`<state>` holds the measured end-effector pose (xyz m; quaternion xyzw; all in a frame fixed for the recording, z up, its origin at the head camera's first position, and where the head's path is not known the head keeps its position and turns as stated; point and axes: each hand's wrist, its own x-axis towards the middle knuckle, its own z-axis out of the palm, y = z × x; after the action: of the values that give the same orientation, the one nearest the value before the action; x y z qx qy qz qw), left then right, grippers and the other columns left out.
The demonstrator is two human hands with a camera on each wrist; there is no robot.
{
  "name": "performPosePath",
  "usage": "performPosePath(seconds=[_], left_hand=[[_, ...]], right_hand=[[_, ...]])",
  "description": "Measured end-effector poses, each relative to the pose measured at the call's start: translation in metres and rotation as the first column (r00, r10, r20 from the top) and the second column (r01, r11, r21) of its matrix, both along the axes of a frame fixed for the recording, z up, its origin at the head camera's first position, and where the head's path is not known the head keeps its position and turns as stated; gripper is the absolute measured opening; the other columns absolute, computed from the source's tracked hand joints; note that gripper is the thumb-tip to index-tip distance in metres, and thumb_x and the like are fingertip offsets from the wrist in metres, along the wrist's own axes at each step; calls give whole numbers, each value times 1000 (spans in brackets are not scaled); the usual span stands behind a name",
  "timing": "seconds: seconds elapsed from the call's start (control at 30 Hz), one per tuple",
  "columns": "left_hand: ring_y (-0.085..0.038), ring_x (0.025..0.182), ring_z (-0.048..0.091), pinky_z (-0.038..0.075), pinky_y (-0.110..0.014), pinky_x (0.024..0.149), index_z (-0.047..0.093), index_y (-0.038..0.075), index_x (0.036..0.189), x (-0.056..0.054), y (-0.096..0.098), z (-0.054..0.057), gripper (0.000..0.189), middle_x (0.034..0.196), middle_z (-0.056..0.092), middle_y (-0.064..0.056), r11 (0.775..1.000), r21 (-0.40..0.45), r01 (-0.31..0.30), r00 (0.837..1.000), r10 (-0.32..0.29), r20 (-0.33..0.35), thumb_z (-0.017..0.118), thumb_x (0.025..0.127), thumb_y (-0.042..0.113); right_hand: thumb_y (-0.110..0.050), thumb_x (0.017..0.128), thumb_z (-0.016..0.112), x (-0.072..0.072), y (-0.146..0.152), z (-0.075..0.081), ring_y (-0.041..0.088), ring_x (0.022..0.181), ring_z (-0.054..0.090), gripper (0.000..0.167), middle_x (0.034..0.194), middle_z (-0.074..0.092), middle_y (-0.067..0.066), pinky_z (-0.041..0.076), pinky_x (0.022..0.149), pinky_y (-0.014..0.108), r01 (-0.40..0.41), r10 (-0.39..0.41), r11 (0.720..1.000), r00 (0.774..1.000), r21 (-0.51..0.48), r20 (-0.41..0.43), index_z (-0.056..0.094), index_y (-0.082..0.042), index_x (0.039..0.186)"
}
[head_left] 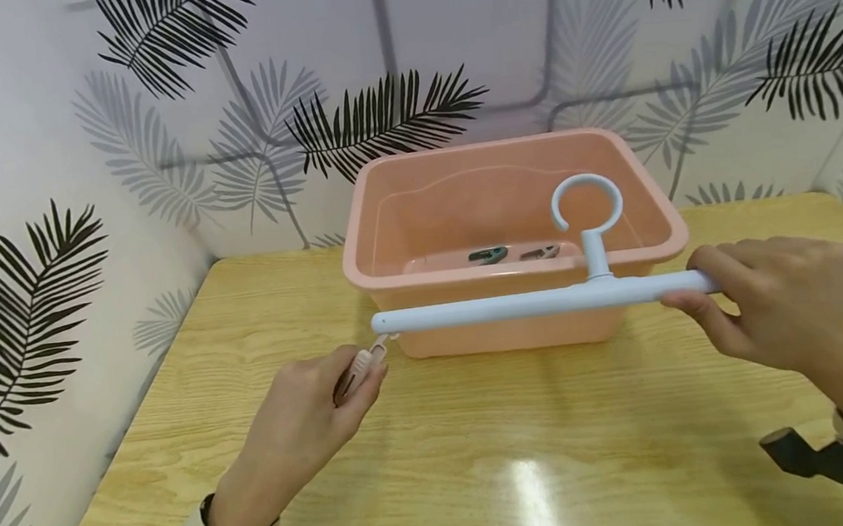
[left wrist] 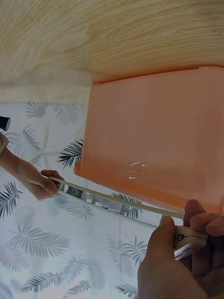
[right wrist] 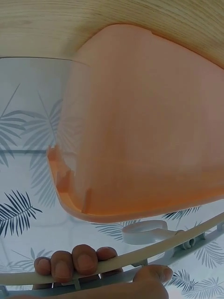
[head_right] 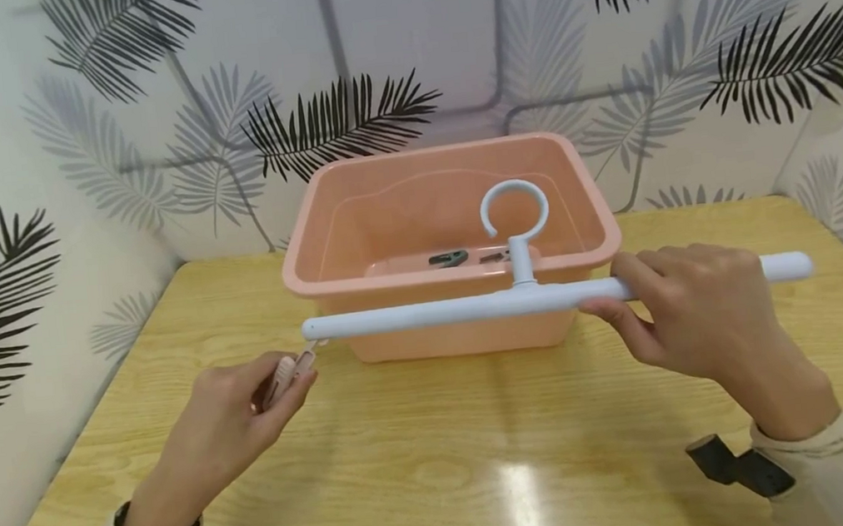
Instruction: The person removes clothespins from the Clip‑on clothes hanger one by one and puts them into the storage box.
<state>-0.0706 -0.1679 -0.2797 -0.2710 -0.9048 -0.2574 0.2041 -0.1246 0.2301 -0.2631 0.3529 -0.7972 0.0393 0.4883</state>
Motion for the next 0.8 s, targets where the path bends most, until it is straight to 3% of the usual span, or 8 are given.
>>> performPosePath(seconds=[0.5,0.8], left_hand=[[1,50,31,32,-20,46,61,13,79,-1,-5,8,14,58,32,14,999,-39,-30,999,31,25,73,87,13],[1,51,27,31,-20,48,55,16,74,-1,-8,12,22,59,26,13,999,-45,2,998,2,70,70,90,17]], right_hand=[[-60,100,31,0,2,1,12,34,21,64,44,32,-3,10,36,26,12,-12,1000,1000,-3,-6,45,-8,65],[-60,99,31,0,-3,2,11,35,20,64,45,30,-4,10,36,26,-3,3,1000,1000,-22,-15,45,-8,66]])
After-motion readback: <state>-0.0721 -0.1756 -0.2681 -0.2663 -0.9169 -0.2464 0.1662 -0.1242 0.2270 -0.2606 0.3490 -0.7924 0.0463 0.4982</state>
